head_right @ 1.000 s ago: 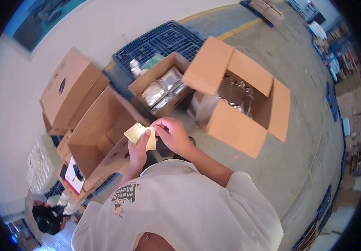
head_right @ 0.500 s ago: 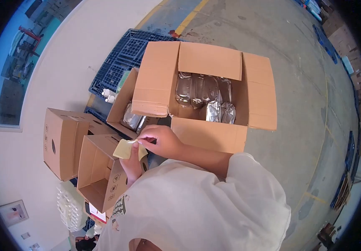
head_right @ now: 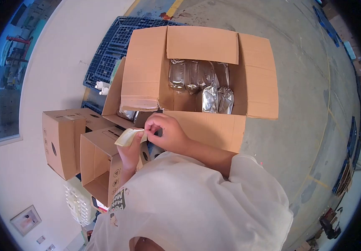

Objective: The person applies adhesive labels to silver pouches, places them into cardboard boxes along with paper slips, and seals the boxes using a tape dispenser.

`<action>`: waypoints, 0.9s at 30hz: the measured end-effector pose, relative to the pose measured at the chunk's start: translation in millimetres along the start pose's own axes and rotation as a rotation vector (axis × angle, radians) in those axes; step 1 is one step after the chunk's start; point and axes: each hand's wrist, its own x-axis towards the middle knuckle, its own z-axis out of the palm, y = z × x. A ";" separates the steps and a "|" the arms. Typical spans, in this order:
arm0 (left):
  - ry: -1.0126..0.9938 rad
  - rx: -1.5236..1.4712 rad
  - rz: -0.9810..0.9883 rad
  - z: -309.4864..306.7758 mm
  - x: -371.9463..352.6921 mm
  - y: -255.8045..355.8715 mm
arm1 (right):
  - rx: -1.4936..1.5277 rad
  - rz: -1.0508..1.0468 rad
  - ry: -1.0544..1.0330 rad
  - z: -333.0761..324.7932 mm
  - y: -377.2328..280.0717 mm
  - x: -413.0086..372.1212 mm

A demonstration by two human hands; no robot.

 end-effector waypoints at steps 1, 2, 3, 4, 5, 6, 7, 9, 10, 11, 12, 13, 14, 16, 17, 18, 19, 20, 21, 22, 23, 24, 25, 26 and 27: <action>-0.041 0.042 0.038 1.5 2.5 -2.4 | 0.004 0.002 -0.002 -5.9 2.0 0.4; -0.039 0.044 0.033 3.4 4.0 -2.7 | -0.012 0.044 -0.040 -11.1 3.7 -0.1; -0.064 0.017 -0.010 6.3 4.8 -3.1 | -0.028 0.087 -0.077 -15.3 5.2 -1.6; -0.090 -0.011 -0.054 9.1 5.0 -3.4 | -0.023 0.093 -0.078 -17.5 5.6 -4.5; -0.091 -0.008 -0.059 11.7 5.3 -2.6 | -0.016 0.089 -0.048 -19.2 5.8 -7.4; -0.112 -0.018 -0.072 14.3 5.6 -0.6 | -0.010 0.085 -0.018 -21.3 6.2 -9.4; -0.133 -0.028 -0.087 17.4 5.8 1.4 | -0.007 0.089 -0.018 -24.3 7.2 -11.0; -0.150 0.000 -0.089 23.7 7.2 4.7 | 0.009 0.149 -0.023 -29.5 9.7 -15.1; -0.167 0.026 -0.085 26.7 8.3 5.2 | 0.015 0.154 -0.022 -32.8 11.2 -16.4; -0.167 0.030 -0.092 28.6 9.2 2.3 | 0.035 0.150 -0.043 -36.4 13.0 -17.0; -0.208 0.047 -0.077 29.5 10.1 -2.8 | 0.056 0.146 -0.064 -39.7 14.6 -17.7; -0.249 0.064 -0.062 30.2 11.2 -5.3 | 0.063 0.151 -0.065 -43.8 13.5 -18.6; -0.247 0.068 -0.068 31.1 12.6 -4.0 | 0.086 0.182 -0.124 -49.2 10.0 -19.3; -0.366 0.027 -0.015 34.0 16.4 1.7 | 0.112 0.213 -0.187 -58.0 7.7 -21.6; -0.363 0.029 -0.018 35.6 17.6 2.3 | 0.194 0.247 -0.232 -61.4 7.8 -23.1; -0.406 -0.023 -0.080 38.7 17.6 2.8 | 0.278 0.280 -0.278 -65.6 7.9 -25.4; -0.451 -0.076 -0.139 40.2 18.2 3.4 | 0.280 0.281 -0.279 -67.6 6.9 -26.5; -0.451 -0.074 -0.139 40.8 18.2 4.6 | 0.300 0.293 -0.284 -68.7 5.6 -27.6; -0.496 -0.101 -0.170 41.6 18.4 6.3 | 0.321 0.304 -0.289 -70.1 4.1 -28.6; -0.541 -0.128 -0.199 42.3 18.7 7.4 | 0.324 0.302 -0.288 -71.9 3.0 -29.7; -0.540 -0.124 -0.199 42.8 18.6 7.6 | 0.327 0.301 -0.328 -73.8 1.8 -31.1; -0.574 -0.146 -0.207 43.4 18.1 7.0 | 0.330 0.300 -0.368 -75.7 0.6 -32.4; -0.608 -0.167 -0.216 44.0 17.4 6.6 | 0.332 0.298 -0.368 -77.3 -1.3 -33.8; -0.607 -0.165 -0.217 45.0 16.5 6.7 | 0.373 0.346 -0.387 -78.7 -3.5 -35.3; -0.628 -0.173 -0.230 46.1 16.0 7.5 | 0.415 0.395 -0.405 -80.4 -4.9 -36.1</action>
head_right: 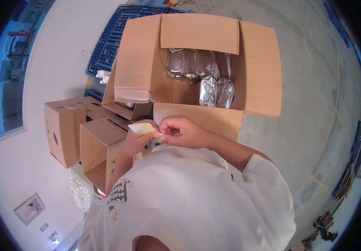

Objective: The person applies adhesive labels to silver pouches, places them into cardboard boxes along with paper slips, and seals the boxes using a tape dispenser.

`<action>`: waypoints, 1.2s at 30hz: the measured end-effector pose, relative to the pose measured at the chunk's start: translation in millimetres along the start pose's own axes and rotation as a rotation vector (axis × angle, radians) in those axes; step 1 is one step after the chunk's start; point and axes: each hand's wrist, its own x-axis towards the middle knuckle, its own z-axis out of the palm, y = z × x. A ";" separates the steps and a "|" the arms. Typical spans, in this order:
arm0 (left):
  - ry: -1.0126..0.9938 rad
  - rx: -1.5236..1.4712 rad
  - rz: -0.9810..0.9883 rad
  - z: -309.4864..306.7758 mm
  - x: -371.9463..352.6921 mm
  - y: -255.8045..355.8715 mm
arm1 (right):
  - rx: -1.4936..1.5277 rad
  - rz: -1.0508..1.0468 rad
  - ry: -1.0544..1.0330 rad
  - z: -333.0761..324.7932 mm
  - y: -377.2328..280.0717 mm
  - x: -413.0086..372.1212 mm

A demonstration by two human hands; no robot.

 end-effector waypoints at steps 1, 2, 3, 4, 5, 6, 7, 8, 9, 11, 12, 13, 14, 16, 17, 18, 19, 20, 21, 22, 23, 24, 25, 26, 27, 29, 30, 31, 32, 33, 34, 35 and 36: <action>-0.021 -0.009 -0.013 1.4 0.2 -0.3 | 0.002 -0.002 -0.001 -1.8 0.5 -1.3; -0.021 -0.007 -0.014 3.0 0.6 -1.5 | -0.013 0.001 -0.013 -4.2 1.4 -2.5; -0.033 0.033 0.005 4.6 1.0 -3.6 | -0.028 0.003 -0.024 -6.4 1.9 -3.8; -0.045 0.071 0.026 6.8 1.3 -6.0 | -0.026 0.003 -0.023 -9.6 0.9 -5.5; -0.045 0.071 0.025 9.3 1.3 -9.2 | -0.172 -0.042 -0.048 -13.7 -1.5 -7.1; -0.038 0.091 0.026 12.1 0.6 -12.8 | -0.317 -0.086 -0.071 -16.9 -3.3 -7.9; -0.031 0.110 0.026 15.1 -1.0 -15.1 | -0.316 -0.084 -0.070 -18.9 -3.9 -8.4; -0.031 0.107 0.025 18.2 -3.9 -14.6 | -0.384 -0.181 -0.029 -20.7 -4.5 -9.0; 0.036 -0.218 -0.102 21.9 -7.3 -11.9 | -0.453 -0.278 0.010 -22.5 -5.4 -9.4; 0.219 -0.948 -0.337 28.3 -3.1 -4.6 | -0.522 -0.267 0.100 -26.3 -8.3 -8.6; 0.218 -0.949 -0.336 29.8 -0.4 -6.8 | -0.589 -0.259 0.194 -27.2 -9.0 -8.0; 0.240 -0.646 -0.261 30.7 1.6 -11.4 | -0.590 -0.258 0.194 -26.8 -8.8 -7.1; 0.260 -0.345 -0.186 32.2 2.9 -16.9 | -0.553 -0.256 0.246 -24.9 -7.7 -5.3; 0.292 -0.172 -0.172 39.6 6.5 -22.1 | -0.512 -0.248 0.298 -22.4 -3.6 -3.7; 0.308 -0.132 -0.103 42.1 9.2 -19.1 | -0.503 -0.267 0.330 -23.2 -0.1 -1.8; 0.323 -0.093 -0.035 43.2 11.8 -17.3 | -0.495 -0.285 0.362 -24.4 1.6 -1.0; 0.322 -0.096 -0.034 42.5 14.6 -19.2 | -0.498 -0.283 0.362 -26.6 1.2 -0.6; 0.336 -0.134 -0.034 41.3 17.8 -22.7 | -0.486 -0.270 0.341 -29.2 0.6 -0.1; 0.351 -0.173 -0.036 40.6 20.7 -23.6 | -0.473 -0.256 0.319 -31.5 -0.1 0.9; 0.355 -0.178 -0.037 41.4 23.3 -22.6 | -0.474 -0.251 0.315 -33.9 3.7 2.9; 0.427 -0.194 -0.022 43.1 26.4 -19.3 | -0.252 -0.299 0.309 -36.7 10.5 6.0; 0.498 -0.209 -0.008 43.3 29.4 -17.4 | -0.030 -0.342 0.302 -39.7 13.8 8.9; 0.562 -0.234 0.037 40.6 32.6 -20.0 | -0.029 -0.337 0.299 -47.3 11.9 11.3; 0.607 -0.170 -0.026 31.3 29.3 -22.6 | 0.352 -0.277 0.386 -61.2 8.5 12.9; 0.691 -0.326 -0.037 29.7 30.6 -20.2 | 0.732 -0.206 0.466 -77.7 4.1 14.9; 0.781 -0.495 -0.048 23.5 32.1 -20.3 | 0.788 -0.287 0.479 -127.6 3.5 15.8; 0.773 -0.482 0.018 15.7 29.5 -23.8 | 0.795 -0.280 0.494 -159.3 12.7 17.3; 0.766 -0.467 0.080 10.2 25.8 -26.4 | 0.600 -0.181 0.570 -184.4 12.3 19.5; 0.775 -0.473 0.075 8.1 22.7 -26.3 | 0.338 0.053 0.666 -212.6 19.2 20.7; 0.841 -0.517 0.058 6.4 18.9 -25.0 | 0.068 0.280 0.743 -241.0 34.1 22.5; 0.908 -0.559 0.041 3.8 14.3 -24.4 | -0.507 0.418 0.727 -272.4 67.7 24.8; 0.900 -0.559 0.062 -1.5 7.8 -30.7 | -1.083 0.534 0.667 -291.8 100.9 29.3; 0.911 -0.559 0.061 -3.3 3.0 -29.4 | -1.170 0.744 0.551 -289.7 114.9 33.3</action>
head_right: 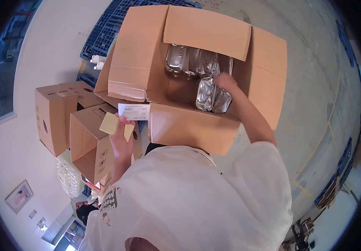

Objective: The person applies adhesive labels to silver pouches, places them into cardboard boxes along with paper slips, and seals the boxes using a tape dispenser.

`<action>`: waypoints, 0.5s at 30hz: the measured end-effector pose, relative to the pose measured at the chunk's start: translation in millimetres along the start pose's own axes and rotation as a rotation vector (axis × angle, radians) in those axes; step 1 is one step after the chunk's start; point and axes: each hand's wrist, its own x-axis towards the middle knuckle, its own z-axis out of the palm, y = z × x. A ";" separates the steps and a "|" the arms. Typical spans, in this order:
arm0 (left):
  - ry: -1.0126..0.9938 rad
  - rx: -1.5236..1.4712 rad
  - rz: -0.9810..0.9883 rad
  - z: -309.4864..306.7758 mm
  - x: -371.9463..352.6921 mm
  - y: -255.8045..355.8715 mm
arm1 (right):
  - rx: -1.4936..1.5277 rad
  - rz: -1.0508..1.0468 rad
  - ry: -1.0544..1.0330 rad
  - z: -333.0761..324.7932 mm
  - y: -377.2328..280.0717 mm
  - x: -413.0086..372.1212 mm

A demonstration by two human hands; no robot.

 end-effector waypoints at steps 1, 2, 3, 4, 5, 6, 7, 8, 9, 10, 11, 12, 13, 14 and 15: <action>0.046 0.029 0.001 -2.8 -3.5 3.4 | -0.178 0.082 -0.143 12.3 -1.7 -0.5; 0.096 0.059 0.000 -6.6 -6.7 5.2 | -0.186 0.073 -0.157 22.4 -1.3 -0.8; 0.114 0.058 -0.002 -10.8 -8.4 5.4 | -0.138 0.128 -0.288 30.8 0.6 -1.0; 0.159 0.057 0.005 -15.1 -9.3 5.9 | -0.091 0.185 -0.417 39.1 1.4 -1.5; 0.203 0.057 0.014 -19.7 -10.0 6.9 | -0.099 0.175 -0.429 51.1 2.7 -3.3; 0.218 0.057 0.017 -25.1 -10.4 7.2 | -0.075 0.150 -0.323 62.5 2.2 -5.0; 0.242 0.024 -0.010 -30.6 -10.7 6.8 | -0.049 0.124 -0.216 68.4 1.3 -2.3; 0.265 -0.008 -0.040 -35.1 -11.8 7.0 | -0.055 0.114 -0.226 70.6 0.9 2.4; 0.279 -0.006 -0.042 -38.3 -13.5 8.0 | -0.128 0.115 -0.241 71.3 -1.1 3.8; 0.286 0.015 -0.034 -40.6 -14.7 8.0 | -0.201 0.118 -0.253 71.1 -0.3 7.1; 0.291 0.030 -0.025 -41.9 -14.5 7.4 | -0.322 0.113 -0.236 95.1 16.0 30.4; 0.302 0.024 -0.025 -43.1 -13.8 6.0 | -0.332 0.107 -0.240 88.4 8.6 28.9; 0.295 0.024 -0.029 -45.3 -13.2 4.2 | -0.373 0.104 -0.255 80.8 1.8 25.0; 0.287 0.024 -0.032 -47.6 -13.0 2.4 | -0.412 0.102 -0.269 75.5 -5.5 21.0; 0.295 0.019 -0.031 -49.7 -12.9 0.3 | -0.419 0.097 -0.271 75.5 -8.8 24.4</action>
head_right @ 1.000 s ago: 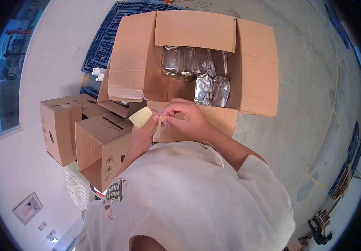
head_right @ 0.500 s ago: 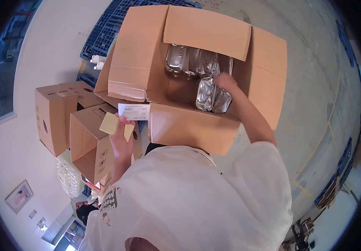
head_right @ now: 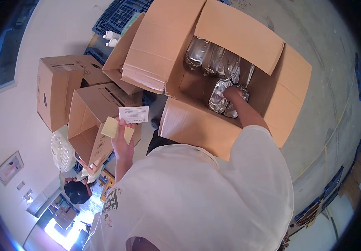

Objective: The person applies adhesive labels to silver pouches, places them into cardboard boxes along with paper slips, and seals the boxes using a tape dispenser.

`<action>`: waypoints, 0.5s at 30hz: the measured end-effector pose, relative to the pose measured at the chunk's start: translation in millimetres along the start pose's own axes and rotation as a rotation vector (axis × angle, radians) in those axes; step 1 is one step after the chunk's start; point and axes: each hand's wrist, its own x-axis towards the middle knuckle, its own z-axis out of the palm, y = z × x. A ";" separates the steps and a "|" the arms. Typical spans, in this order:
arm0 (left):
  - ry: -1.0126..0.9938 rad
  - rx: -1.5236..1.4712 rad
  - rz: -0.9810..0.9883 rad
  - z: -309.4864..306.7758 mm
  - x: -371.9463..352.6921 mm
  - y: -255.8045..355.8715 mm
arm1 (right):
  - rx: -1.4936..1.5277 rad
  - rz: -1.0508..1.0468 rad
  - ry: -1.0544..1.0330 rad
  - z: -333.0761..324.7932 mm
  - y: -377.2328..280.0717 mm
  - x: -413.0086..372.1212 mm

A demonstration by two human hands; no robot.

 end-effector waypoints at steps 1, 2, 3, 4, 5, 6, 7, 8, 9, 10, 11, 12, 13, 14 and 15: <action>-0.020 0.012 -0.005 -1.5 1.2 -1.9 | -0.130 -0.019 -0.069 -3.7 -4.2 5.4; -0.041 0.025 -0.009 -1.5 1.7 -2.1 | -0.260 -0.039 -0.138 -5.5 -8.5 9.0; -0.034 0.022 -0.009 -2.0 2.2 -2.2 | -0.267 -0.044 -0.139 -2.8 -12.4 8.9; -0.030 0.031 -0.015 -0.2 1.8 -1.8 | -0.050 -0.069 -0.041 1.3 -15.0 6.4; -0.023 0.037 -0.019 2.0 0.5 -2.7 | 0.166 -0.099 0.057 3.0 -18.7 4.2; -0.013 0.037 -0.016 3.0 -1.8 -4.6 | 0.269 -0.066 -0.188 -13.5 -27.0 -13.2; 0.001 0.024 -0.003 2.5 -3.5 -4.8 | 0.275 -0.072 -0.196 3.5 -14.7 -0.9; 0.010 0.012 0.013 0.7 -2.2 -2.8 | 0.177 -0.073 -0.110 28.7 10.7 22.6; 0.009 0.016 0.021 -2.8 -0.3 -0.3 | 0.074 -0.075 -0.016 38.9 20.3 38.8; -0.026 0.043 0.015 -6.8 -1.7 -0.3 | 0.074 -0.081 -0.011 27.2 14.0 29.6; -0.059 0.068 0.004 -9.3 -3.9 -1.5 | 0.126 0.059 0.089 17.1 15.0 14.7; -0.010 0.110 0.007 -8.6 -5.9 -2.3 | 0.177 0.201 0.185 5.5 12.0 -1.3; -0.006 0.109 0.002 -10.6 -5.0 -3.2 | 0.173 0.201 0.181 -1.7 9.1 -7.5; -0.003 0.081 -0.027 -12.5 -3.5 -4.9 | 0.164 0.168 0.165 -8.2 7.7 -12.1; 0.000 0.050 -0.054 -13.2 -3.1 -6.7 | 0.154 0.135 0.150 -12.1 8.3 -13.1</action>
